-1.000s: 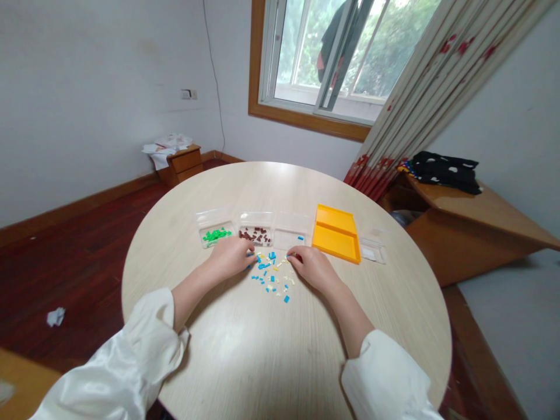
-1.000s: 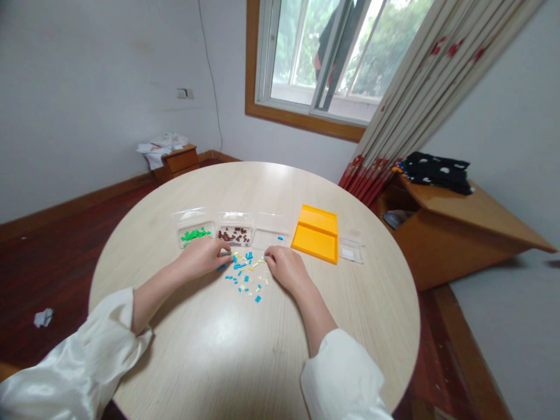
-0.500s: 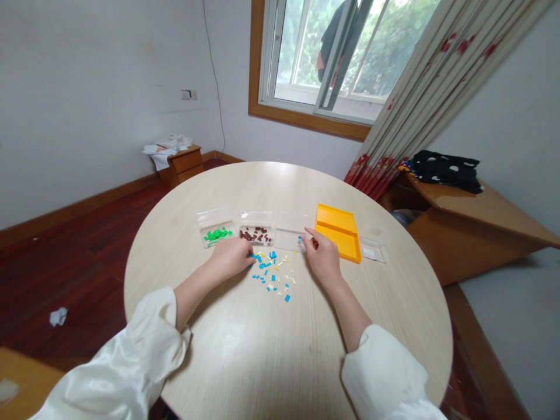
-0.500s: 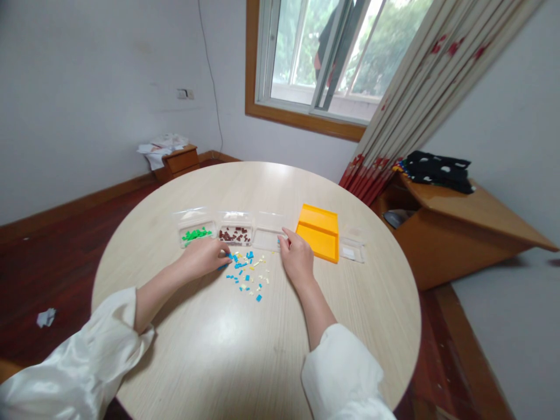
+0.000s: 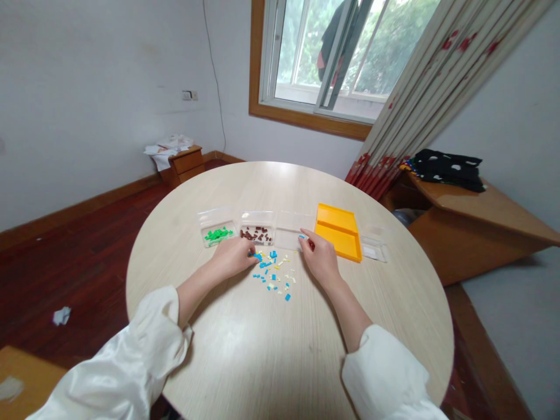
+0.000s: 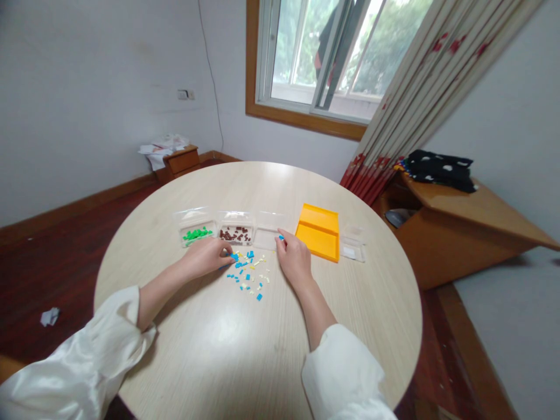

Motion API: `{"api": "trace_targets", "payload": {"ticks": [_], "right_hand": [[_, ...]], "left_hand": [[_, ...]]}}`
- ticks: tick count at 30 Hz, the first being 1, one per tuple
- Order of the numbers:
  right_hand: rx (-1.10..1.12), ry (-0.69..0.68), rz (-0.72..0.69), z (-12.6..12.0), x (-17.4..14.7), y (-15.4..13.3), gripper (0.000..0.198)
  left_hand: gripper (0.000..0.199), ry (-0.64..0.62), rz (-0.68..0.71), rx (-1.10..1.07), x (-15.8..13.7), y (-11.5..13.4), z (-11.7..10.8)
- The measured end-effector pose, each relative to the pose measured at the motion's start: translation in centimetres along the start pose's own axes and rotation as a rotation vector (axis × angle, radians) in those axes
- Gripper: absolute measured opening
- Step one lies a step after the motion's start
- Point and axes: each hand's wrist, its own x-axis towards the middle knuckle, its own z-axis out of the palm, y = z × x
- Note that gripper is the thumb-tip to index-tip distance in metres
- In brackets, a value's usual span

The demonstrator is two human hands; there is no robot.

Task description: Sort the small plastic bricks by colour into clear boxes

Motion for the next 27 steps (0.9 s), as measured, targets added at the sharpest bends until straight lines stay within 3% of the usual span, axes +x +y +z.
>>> {"api": "trace_targets", "payload": {"ticks": [7,11,20,24,27], "right_hand": [[0.052,-0.022,-0.036,0.0,-0.2,-0.2,0.035],[0.129,-0.058,-0.091,-0.1,-0.5,-0.8,0.031],[0.419,-0.306,-0.113,0.0,-1.8,-4.5,0.030],[0.488,-0.309,-0.069,0.4,-2.0,-4.8,0.030],[0.479,-0.266,-0.042,0.6,-1.8,-4.3,0.031]], "left_hand": [[0.024,0.017,-0.001,-0.022,-0.1,0.2,0.0],[0.024,0.089,0.036,-0.094,-0.2,0.3,-0.5],[0.024,0.337,0.317,-0.271,-0.7,0.6,0.4],[0.022,0.332,0.376,-0.257,-0.6,0.7,0.7],[0.026,0.301,0.310,-0.265,-0.6,0.4,0.2]]}}
